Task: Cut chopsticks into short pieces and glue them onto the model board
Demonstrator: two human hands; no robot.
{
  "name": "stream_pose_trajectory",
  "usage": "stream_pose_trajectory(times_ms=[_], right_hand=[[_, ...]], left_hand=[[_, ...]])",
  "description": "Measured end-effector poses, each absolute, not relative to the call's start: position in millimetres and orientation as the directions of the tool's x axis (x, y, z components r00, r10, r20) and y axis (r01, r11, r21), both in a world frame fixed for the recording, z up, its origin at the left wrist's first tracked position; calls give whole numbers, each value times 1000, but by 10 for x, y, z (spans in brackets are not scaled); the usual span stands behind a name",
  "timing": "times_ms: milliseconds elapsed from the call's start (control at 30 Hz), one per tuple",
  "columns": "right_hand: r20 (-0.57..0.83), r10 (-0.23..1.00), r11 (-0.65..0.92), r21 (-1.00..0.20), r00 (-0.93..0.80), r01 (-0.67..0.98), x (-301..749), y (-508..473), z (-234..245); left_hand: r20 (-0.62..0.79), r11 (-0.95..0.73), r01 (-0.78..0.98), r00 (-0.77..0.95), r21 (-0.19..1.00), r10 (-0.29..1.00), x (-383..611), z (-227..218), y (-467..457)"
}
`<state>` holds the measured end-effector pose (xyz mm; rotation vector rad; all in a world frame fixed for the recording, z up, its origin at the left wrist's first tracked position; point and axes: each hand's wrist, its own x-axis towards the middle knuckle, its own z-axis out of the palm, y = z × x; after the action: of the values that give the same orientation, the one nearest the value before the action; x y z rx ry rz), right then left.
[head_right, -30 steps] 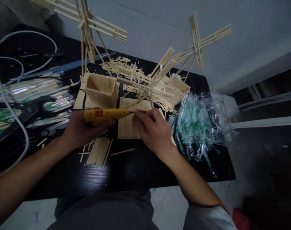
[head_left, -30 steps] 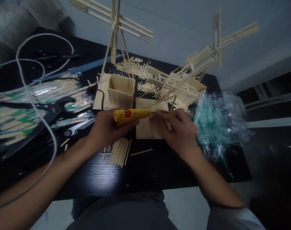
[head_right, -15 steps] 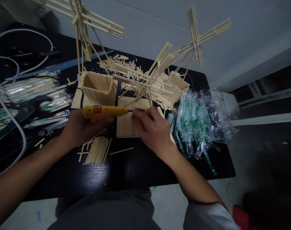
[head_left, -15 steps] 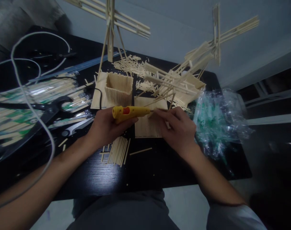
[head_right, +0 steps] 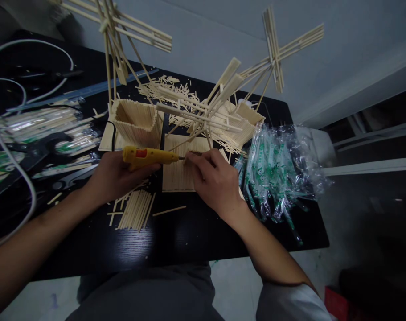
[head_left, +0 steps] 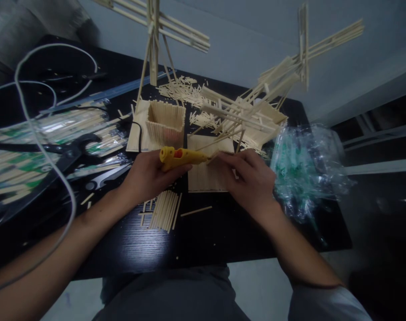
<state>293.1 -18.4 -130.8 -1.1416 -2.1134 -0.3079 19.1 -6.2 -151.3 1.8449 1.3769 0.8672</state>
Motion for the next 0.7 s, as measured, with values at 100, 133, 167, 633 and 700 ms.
stream_pose_trajectory(times_ms=[100,133,167,633,700], right_hand=[[685,629,590,-113,-368,800,2935,-183,-1304],[687,625,596,-114,-370,795,2936,-183,-1304],[689,622,601,-115,-372,791,2937,-183,-1305],[728,569,624,-80,-382,777,2946,-127,-1323],[737,551,644,-76,-392,762,2945,-119,-1321]], left_hand=[[113,-217,532,221,818,969,192,-1527,-53],[111,-215,533,221,819,969,192,-1532,-51],[108,-214,533,223,819,969,191,-1537,-49],[73,-248,651,283,717,956,167,-1568,-17],[48,-234,669,284,706,958,157,-1583,-16]])
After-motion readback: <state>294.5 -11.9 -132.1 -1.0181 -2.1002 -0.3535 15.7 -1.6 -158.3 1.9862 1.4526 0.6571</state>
